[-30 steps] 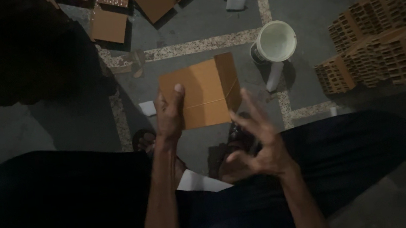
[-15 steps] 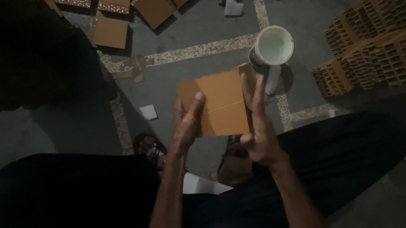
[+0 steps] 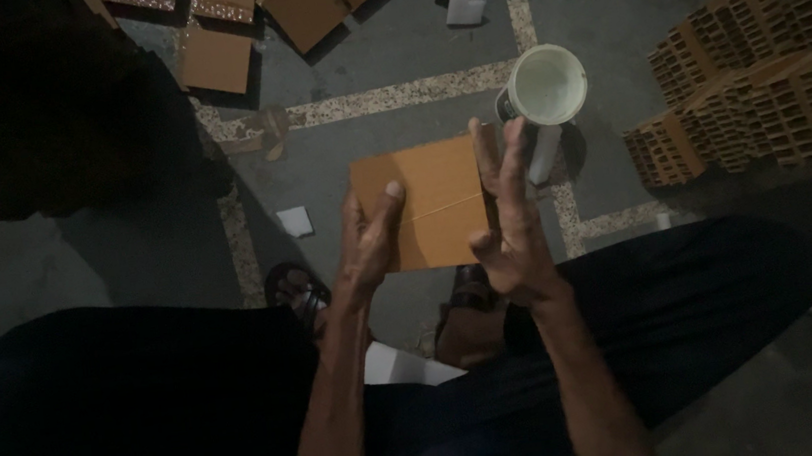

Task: The person sits on the floor and assembles small cardboard boxes by folding flaps and pressing edges. They repeatedly pick up flat pieces, fold them into box shapes, and apply a white substance from a bucket using a small roller to the edges before stacking the finished boxes.

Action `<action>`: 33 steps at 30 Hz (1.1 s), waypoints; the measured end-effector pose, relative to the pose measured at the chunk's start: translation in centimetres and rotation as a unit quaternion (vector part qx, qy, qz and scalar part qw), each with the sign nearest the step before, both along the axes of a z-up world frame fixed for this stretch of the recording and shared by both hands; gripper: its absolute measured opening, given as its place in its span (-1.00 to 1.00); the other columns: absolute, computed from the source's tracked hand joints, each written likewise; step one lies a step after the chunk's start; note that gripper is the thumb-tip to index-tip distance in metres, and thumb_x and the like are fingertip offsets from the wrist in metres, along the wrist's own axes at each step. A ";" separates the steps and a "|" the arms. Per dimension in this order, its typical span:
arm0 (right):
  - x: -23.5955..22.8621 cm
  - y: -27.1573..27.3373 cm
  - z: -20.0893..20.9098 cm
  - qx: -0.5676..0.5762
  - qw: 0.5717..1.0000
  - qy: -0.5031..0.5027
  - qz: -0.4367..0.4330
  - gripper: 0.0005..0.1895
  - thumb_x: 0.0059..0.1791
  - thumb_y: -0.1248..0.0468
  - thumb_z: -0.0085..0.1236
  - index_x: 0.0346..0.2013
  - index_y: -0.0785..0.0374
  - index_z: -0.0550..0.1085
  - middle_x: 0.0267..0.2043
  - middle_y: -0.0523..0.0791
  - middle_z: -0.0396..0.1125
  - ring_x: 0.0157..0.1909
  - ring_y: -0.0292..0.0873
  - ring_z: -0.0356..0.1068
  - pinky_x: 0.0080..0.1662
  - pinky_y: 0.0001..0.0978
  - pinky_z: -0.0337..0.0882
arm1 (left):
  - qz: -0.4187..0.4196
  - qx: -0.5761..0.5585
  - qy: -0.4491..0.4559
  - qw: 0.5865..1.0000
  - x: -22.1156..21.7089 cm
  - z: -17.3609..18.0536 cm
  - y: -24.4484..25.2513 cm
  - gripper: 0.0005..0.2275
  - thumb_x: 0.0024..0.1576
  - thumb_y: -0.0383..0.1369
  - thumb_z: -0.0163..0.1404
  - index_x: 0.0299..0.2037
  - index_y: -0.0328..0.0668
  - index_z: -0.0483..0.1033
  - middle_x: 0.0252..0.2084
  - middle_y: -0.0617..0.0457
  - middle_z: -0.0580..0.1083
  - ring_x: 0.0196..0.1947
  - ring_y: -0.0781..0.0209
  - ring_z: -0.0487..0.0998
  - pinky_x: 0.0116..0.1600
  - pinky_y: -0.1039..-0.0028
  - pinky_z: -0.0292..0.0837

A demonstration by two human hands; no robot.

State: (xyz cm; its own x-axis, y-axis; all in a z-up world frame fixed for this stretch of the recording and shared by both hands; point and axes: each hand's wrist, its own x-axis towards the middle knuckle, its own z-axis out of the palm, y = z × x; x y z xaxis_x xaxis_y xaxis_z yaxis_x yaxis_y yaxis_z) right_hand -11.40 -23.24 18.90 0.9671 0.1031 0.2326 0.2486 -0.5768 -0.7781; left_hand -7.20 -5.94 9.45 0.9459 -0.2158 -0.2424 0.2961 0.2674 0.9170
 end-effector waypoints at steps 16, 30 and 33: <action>-3.9 -0.2 1.0 0.054 0.997 0.040 -0.032 0.05 0.13 -0.43 -0.42 0.57 0.30 -0.31 0.46 0.00 0.26 0.70 0.10 -0.12 0.62 0.07 0.02 | 0.009 -0.009 -0.017 1.000 0.5 0.3 0.6 -0.48 0.23 -0.01 -0.04 0.16 -0.35 0.34 -0.14 -0.18 0.53 -0.15 0.02 0.65 -0.12 0.24 0.69; -4.0 -0.1 1.6 0.038 0.998 0.040 0.008 -0.10 0.14 -0.35 -0.41 0.47 0.32 -0.02 0.51 0.19 -0.10 0.63 0.18 -0.28 0.52 0.22 -0.19 | 0.060 -0.071 0.012 0.996 0.6 -1.3 0.8 -0.50 0.27 -0.06 0.01 0.20 -0.37 0.33 -0.04 -0.17 0.49 -0.07 0.03 0.58 -0.04 0.20 0.59; -5.2 -0.8 1.2 0.091 0.995 0.037 -0.022 -0.08 0.16 -0.26 -0.32 0.47 0.48 -0.09 0.36 0.11 0.26 0.54 0.17 0.00 0.50 0.20 -0.16 | 0.071 -0.100 -0.003 0.992 0.9 -1.5 1.0 -0.51 0.29 -0.08 0.00 0.22 -0.35 0.31 0.02 -0.11 0.48 0.00 0.09 0.55 0.05 0.25 0.54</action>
